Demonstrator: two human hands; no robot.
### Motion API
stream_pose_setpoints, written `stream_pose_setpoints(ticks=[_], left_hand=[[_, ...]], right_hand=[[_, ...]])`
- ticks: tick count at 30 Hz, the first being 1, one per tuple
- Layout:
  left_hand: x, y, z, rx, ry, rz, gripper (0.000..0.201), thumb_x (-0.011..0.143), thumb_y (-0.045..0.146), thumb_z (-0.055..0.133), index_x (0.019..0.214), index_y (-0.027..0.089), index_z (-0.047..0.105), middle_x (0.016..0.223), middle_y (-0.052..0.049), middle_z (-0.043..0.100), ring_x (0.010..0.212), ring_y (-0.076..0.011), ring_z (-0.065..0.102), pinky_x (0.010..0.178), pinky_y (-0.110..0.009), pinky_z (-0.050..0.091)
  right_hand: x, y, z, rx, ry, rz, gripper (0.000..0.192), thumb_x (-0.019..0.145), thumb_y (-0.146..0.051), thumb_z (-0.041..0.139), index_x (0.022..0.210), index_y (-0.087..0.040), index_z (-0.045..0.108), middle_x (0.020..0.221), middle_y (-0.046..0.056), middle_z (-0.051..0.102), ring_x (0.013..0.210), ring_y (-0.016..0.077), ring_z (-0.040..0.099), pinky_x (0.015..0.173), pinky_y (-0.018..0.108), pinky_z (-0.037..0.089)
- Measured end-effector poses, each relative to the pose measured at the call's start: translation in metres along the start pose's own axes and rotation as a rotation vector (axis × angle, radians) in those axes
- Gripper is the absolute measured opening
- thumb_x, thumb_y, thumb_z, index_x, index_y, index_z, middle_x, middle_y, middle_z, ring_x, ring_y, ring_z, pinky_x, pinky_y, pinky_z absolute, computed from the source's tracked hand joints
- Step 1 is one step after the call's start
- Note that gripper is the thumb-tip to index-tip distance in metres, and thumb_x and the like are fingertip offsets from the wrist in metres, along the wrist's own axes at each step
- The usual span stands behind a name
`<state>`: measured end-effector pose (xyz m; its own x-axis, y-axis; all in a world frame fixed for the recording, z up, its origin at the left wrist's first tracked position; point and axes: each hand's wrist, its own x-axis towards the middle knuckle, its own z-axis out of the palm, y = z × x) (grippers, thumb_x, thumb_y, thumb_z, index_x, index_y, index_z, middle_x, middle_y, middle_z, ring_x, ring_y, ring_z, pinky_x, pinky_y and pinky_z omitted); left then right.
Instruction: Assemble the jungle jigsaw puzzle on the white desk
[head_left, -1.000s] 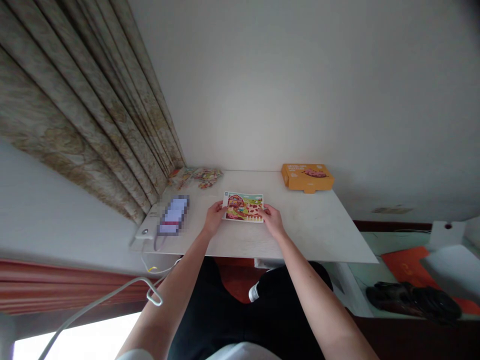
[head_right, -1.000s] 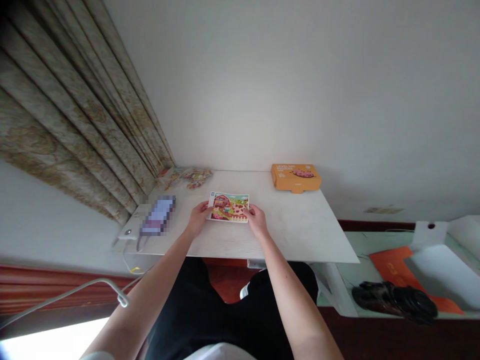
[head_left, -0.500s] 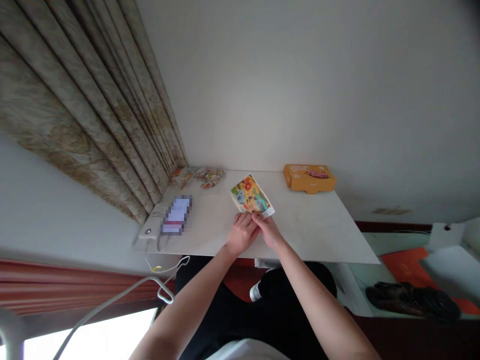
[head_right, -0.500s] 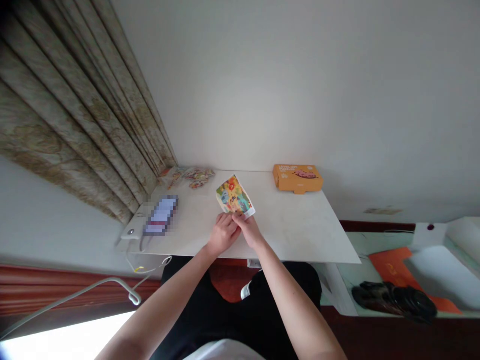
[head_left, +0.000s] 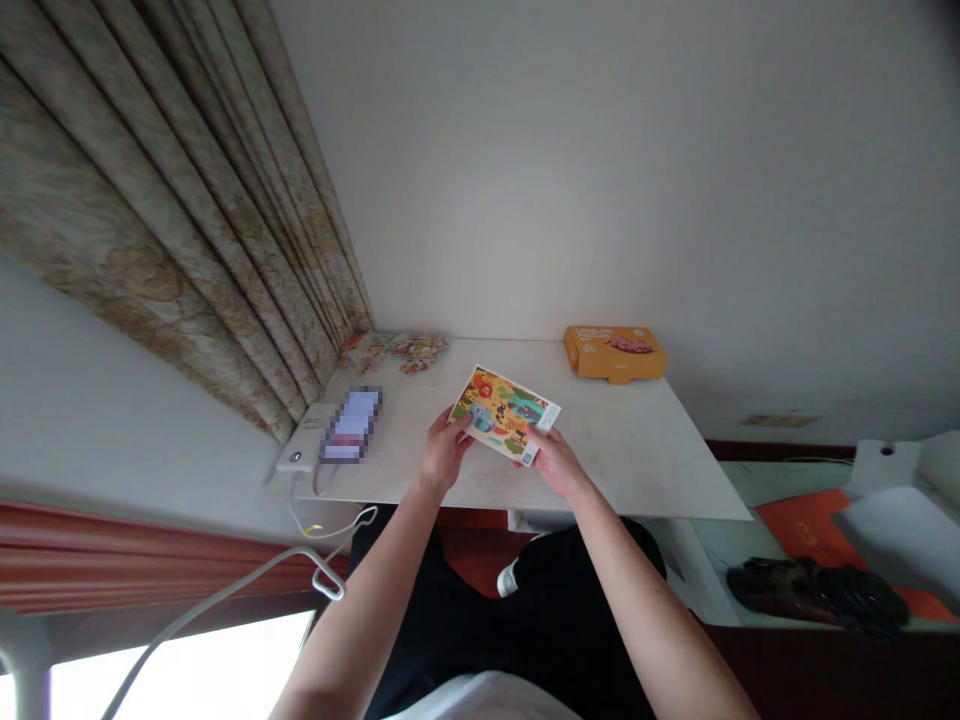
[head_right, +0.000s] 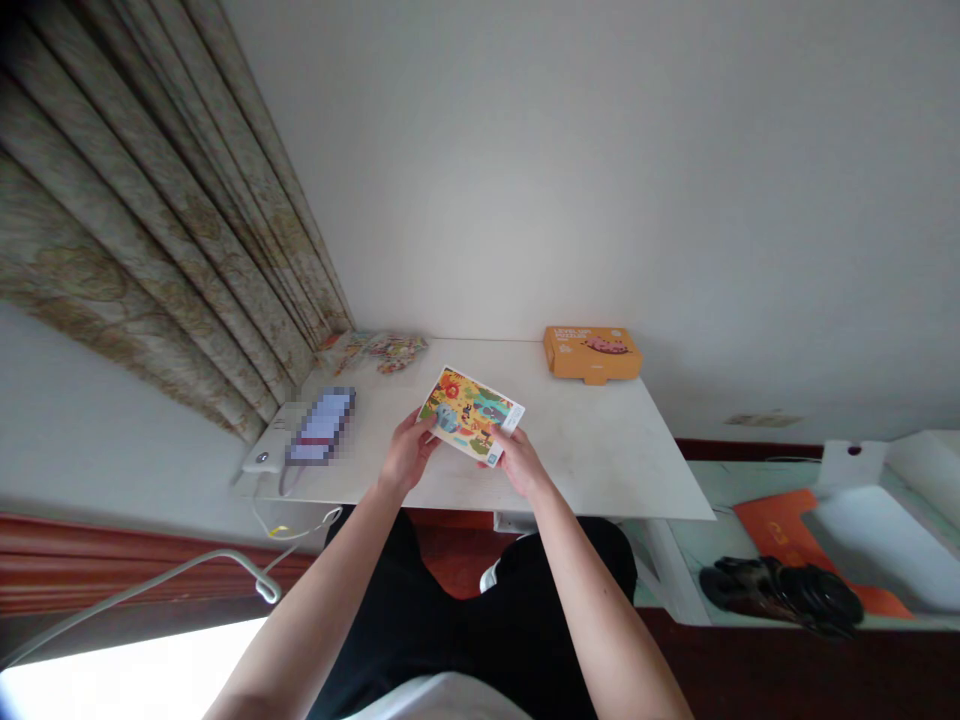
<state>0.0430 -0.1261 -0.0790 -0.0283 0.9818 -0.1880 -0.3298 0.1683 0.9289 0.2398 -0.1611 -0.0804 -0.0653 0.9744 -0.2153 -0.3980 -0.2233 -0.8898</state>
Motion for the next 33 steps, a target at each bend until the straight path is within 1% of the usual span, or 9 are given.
stream_pose_setpoints(ticks=[3,7,16,18,20,23,28,31,33], left_hand=[[0.003,0.006,-0.006,-0.005,0.031,0.052,0.052,0.071,0.044,0.082,0.113,0.018,0.064,0.105,-0.01,0.075,0.096,-0.0238,0.074,0.086,-0.038,0.059],[0.011,0.028,-0.015,0.307,0.091,0.285,0.036,0.078,0.034,0.071,0.11,0.02,0.065,0.095,-0.003,0.073,0.088,-0.0191,0.069,0.081,-0.031,0.056],[0.025,0.067,0.005,0.912,-0.448,0.419,0.041,0.086,0.009,0.051,0.115,0.024,0.077,0.11,-0.003,0.078,0.101,-0.0222,0.069,0.094,-0.03,0.052],[0.026,0.068,0.014,1.059,-0.526,0.476,0.045,0.086,0.006,0.048,0.114,0.025,0.077,0.11,-0.005,0.078,0.104,-0.0237,0.069,0.095,-0.031,0.052],[0.027,0.067,0.022,1.235,-0.558,0.549,0.047,0.085,0.003,0.047,0.111,0.027,0.078,0.106,-0.006,0.077,0.103,-0.0247,0.068,0.097,-0.034,0.051],[0.025,0.059,0.033,1.433,-0.506,0.656,0.045,0.087,0.001,0.05,0.11,0.028,0.077,0.104,-0.008,0.074,0.105,-0.0261,0.067,0.1,-0.039,0.05],[0.011,0.023,0.042,1.508,-0.172,0.759,0.045,0.095,0.013,0.057,0.138,0.025,0.063,0.135,-0.016,0.064,0.123,-0.0326,0.062,0.109,-0.054,0.046],[0.003,-0.004,0.037,1.501,-0.081,0.7,0.045,0.099,0.024,0.058,0.143,0.023,0.06,0.146,-0.019,0.059,0.134,-0.0354,0.057,0.115,-0.061,0.041],[0.0,-0.018,0.03,1.521,-0.055,0.625,0.045,0.101,0.03,0.055,0.145,0.023,0.059,0.152,-0.02,0.056,0.141,-0.0377,0.052,0.117,-0.066,0.037]], right_hand=[[0.0,0.001,-0.001,-0.07,-0.002,-0.004,0.053,0.073,-0.055,0.083,0.114,-0.024,0.07,0.118,0.011,0.078,0.104,0.0337,0.076,0.071,0.042,0.063],[0.0,-0.002,-0.003,-0.151,0.036,-0.062,0.054,0.071,-0.054,0.084,0.114,-0.024,0.07,0.106,0.008,0.08,0.099,0.0304,0.075,0.079,0.041,0.061],[0.022,-0.02,0.008,-0.421,-0.007,-0.181,0.074,0.074,-0.046,0.079,0.14,-0.024,0.053,0.077,-0.004,0.068,0.073,0.02,0.066,0.067,0.03,0.05],[0.027,-0.02,0.007,-0.56,-0.017,-0.244,0.066,0.076,-0.045,0.076,0.136,-0.023,0.057,0.069,-0.007,0.061,0.066,0.018,0.06,0.062,0.028,0.044],[0.03,-0.017,0.003,-0.716,-0.061,-0.266,0.04,0.079,-0.046,0.072,0.111,-0.022,0.069,0.062,-0.007,0.055,0.06,0.0164,0.053,0.058,0.027,0.038],[0.031,-0.007,-0.005,-0.832,-0.1,-0.229,0.025,0.08,-0.048,0.067,0.081,-0.023,0.064,0.059,-0.006,0.054,0.058,0.0161,0.052,0.055,0.026,0.033],[0.03,0.018,-0.011,-0.696,0.113,-0.176,0.033,0.079,-0.046,0.064,0.104,-0.027,0.053,0.058,-0.007,0.059,0.053,0.0197,0.058,0.051,0.027,0.037],[0.032,0.03,-0.005,-0.598,0.27,-0.15,0.038,0.081,-0.045,0.06,0.112,-0.027,0.047,0.06,-0.008,0.06,0.044,0.0185,0.054,0.045,0.028,0.037],[0.033,0.035,0.003,-0.586,0.277,-0.126,0.038,0.084,-0.043,0.057,0.117,-0.027,0.046,0.061,-0.008,0.059,0.04,0.018,0.052,0.043,0.028,0.038]])
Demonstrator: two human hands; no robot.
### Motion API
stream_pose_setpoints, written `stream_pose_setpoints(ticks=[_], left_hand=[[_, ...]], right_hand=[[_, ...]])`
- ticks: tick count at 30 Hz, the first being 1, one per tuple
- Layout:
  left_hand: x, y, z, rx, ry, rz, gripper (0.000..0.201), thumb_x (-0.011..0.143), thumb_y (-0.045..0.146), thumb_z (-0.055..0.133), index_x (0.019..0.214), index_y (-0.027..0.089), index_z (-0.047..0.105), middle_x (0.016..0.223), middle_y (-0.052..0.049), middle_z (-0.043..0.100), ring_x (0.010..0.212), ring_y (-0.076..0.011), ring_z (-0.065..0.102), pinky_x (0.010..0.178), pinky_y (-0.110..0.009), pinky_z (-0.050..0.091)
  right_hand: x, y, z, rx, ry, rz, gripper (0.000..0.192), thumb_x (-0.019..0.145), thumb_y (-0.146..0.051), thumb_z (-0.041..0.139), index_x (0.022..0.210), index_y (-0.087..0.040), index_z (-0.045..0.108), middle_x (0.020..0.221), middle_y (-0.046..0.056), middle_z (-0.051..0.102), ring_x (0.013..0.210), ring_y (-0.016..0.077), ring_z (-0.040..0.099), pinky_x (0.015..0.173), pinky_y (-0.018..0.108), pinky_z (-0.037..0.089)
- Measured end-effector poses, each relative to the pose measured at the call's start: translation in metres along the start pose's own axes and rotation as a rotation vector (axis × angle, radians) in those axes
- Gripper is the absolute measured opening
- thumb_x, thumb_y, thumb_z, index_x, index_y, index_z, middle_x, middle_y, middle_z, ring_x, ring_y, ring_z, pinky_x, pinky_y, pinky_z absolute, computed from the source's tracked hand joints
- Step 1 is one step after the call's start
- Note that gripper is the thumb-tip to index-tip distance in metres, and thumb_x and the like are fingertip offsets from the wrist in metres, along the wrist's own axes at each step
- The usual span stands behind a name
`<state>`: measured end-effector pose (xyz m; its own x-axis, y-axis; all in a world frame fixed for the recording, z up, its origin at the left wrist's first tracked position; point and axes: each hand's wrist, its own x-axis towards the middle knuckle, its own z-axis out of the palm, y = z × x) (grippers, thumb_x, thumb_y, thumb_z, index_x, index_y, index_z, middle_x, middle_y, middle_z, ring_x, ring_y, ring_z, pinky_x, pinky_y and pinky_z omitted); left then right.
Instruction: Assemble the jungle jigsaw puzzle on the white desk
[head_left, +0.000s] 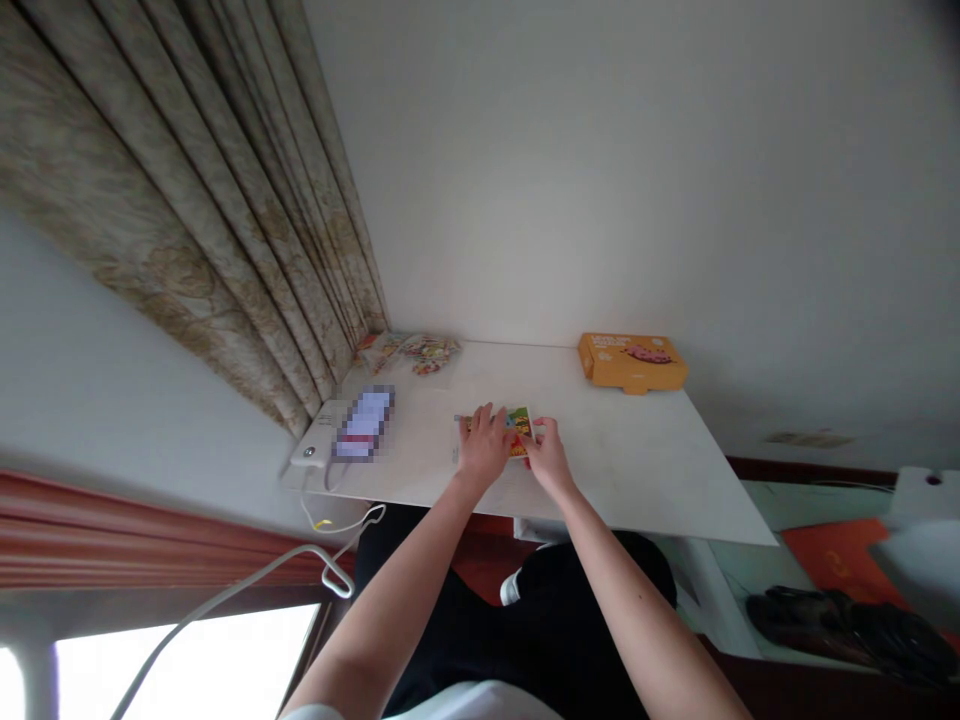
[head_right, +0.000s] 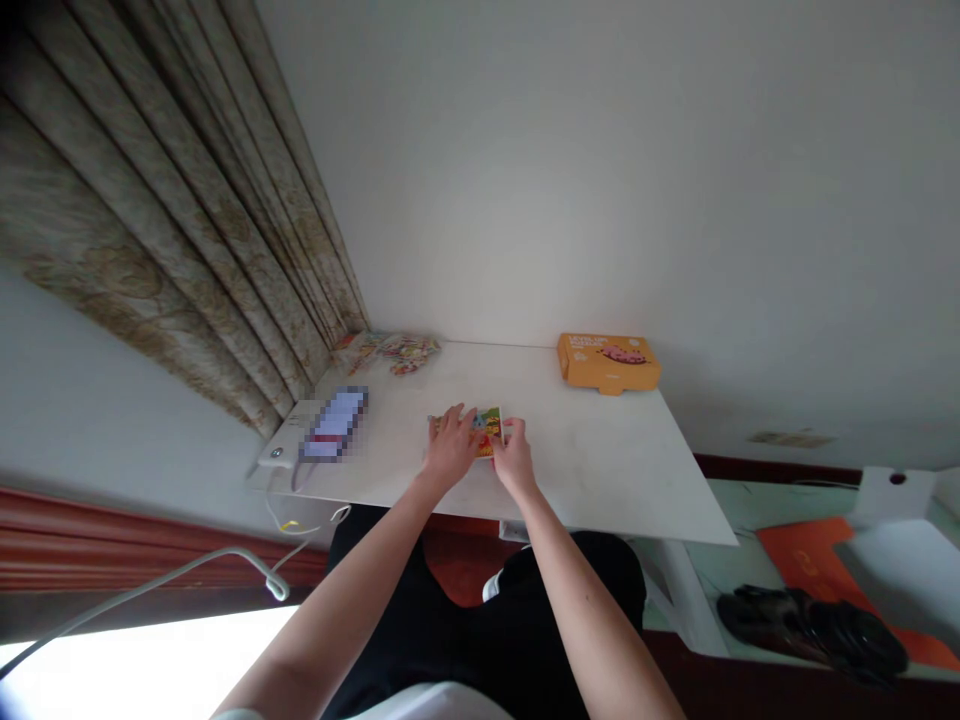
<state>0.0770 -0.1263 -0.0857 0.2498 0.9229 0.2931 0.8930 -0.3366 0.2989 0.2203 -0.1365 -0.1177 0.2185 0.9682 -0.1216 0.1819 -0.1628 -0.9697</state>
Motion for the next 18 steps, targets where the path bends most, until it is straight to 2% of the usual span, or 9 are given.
stream_pose_setpoints(ticks=[2,5,9,13,15,18], left_hand=[[-0.008,-0.008,0.005,0.021,-0.055,-0.071,0.046,0.104,0.035,0.05,0.147,0.022,0.058,0.157,-0.021,0.052,0.146,-0.0401,0.047,0.118,-0.071,0.033],[-0.015,-0.026,0.004,0.053,-0.129,-0.141,0.051,0.106,0.037,0.042,0.153,0.02,0.054,0.161,-0.022,0.046,0.15,-0.0413,0.042,0.119,-0.074,0.028],[-0.019,-0.059,-0.005,0.081,-0.167,-0.147,0.053,0.106,0.035,0.04,0.156,0.02,0.051,0.165,-0.02,0.042,0.153,-0.0391,0.038,0.122,-0.072,0.023],[-0.02,-0.084,-0.013,0.076,-0.167,-0.07,0.052,0.103,0.033,0.046,0.154,0.021,0.054,0.164,-0.016,0.045,0.154,-0.0333,0.039,0.127,-0.062,0.021],[-0.023,-0.087,-0.015,0.086,-0.137,-0.107,0.051,0.102,0.032,0.048,0.152,0.023,0.056,0.163,-0.016,0.047,0.153,-0.033,0.041,0.127,-0.062,0.023],[-0.035,-0.083,-0.015,0.115,-0.092,-0.225,0.051,0.103,0.035,0.049,0.152,0.025,0.056,0.163,-0.017,0.046,0.152,-0.0366,0.041,0.123,-0.07,0.024]], right_hand=[[-0.002,-0.004,0.013,-0.071,-0.049,-0.041,0.033,0.087,-0.039,0.054,0.118,-0.027,0.049,0.061,-0.007,0.059,0.042,0.0188,0.054,0.045,0.029,0.04],[-0.005,-0.012,0.033,-0.298,-0.085,-0.156,0.024,0.091,-0.029,0.051,0.114,-0.025,0.057,0.067,-0.002,0.065,0.055,0.0213,0.063,0.055,0.03,0.043],[-0.012,-0.024,0.053,-0.628,-0.197,-0.256,0.026,0.094,-0.029,0.057,0.119,-0.026,0.064,0.084,0.006,0.076,0.076,0.0255,0.072,0.066,0.032,0.046],[-0.018,-0.031,0.057,-0.804,-0.302,-0.357,0.042,0.093,-0.041,0.069,0.132,-0.028,0.063,0.105,0.01,0.079,0.089,0.03,0.074,0.075,0.035,0.05],[-0.019,-0.031,0.055,-0.849,-0.306,-0.399,0.047,0.092,-0.045,0.071,0.135,-0.028,0.063,0.11,0.011,0.078,0.094,0.0302,0.073,0.078,0.036,0.05],[-0.019,-0.028,0.053,-0.9,-0.289,-0.472,0.044,0.094,-0.048,0.07,0.131,-0.025,0.067,0.113,0.013,0.075,0.103,0.0308,0.069,0.087,0.039,0.049]])
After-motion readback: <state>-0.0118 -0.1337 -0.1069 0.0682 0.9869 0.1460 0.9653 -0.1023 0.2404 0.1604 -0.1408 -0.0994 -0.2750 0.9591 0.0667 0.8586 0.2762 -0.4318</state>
